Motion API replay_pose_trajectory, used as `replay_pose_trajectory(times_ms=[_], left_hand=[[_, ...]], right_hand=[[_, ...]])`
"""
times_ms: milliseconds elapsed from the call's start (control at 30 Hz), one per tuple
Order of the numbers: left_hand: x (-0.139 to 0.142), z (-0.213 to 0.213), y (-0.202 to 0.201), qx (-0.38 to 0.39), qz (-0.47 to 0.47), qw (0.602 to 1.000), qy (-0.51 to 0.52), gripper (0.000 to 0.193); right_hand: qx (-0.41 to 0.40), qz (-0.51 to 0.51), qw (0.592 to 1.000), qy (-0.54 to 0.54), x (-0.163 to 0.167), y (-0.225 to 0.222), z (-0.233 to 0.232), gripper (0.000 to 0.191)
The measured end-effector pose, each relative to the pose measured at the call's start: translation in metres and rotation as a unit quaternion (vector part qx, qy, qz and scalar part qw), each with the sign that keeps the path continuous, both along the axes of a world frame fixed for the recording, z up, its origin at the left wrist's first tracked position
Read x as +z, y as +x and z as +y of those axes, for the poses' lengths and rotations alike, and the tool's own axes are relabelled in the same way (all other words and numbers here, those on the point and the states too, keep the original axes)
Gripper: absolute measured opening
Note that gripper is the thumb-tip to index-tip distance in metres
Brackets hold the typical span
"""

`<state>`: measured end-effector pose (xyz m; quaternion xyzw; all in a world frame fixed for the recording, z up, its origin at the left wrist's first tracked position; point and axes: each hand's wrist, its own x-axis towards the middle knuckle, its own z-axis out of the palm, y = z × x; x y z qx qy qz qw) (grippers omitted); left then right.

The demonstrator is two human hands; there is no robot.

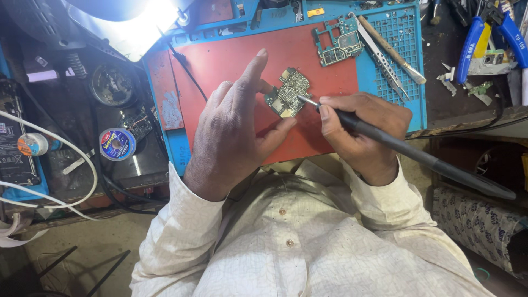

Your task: The person holds a small circuit board in one hand and works on it with a soldering iron, touching the board's components and contacts at various points. They briefly set the board down, apply paste from a small tube onto it, then resume soldering while repositioning the board repeatedly on the red work mat.

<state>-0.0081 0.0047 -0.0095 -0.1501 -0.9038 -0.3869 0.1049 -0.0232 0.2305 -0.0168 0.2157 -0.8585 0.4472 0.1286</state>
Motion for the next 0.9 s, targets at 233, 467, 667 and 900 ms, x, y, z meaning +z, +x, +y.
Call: replay_pose_trajectory(times_ms=[233,467,667,900], left_hand=[[0.001,-0.0011,-0.0007,-0.003,-0.009,1.0,-0.002,0.093],[-0.0005,-0.0012,0.0002,-0.001,-0.008,1.0,-0.001,0.092],[0.0055,0.0002,-0.0031,0.001,0.001,1.0,-0.003,0.093],[0.0088,0.0043,-0.0027,0.005,-0.011,1.0,0.013,0.091]], right_hand=[[0.003,-0.014,0.999,0.031,0.0021,-0.0014,-0.0014,0.01],[0.0,-0.003,1.0,-0.015,0.0034,-0.0001,-0.0028,0.009],[0.023,0.01,1.0,0.015,0.0086,-0.003,-0.0037,0.009],[-0.005,0.007,1.0,0.002,0.0079,-0.0032,-0.0024,0.01]])
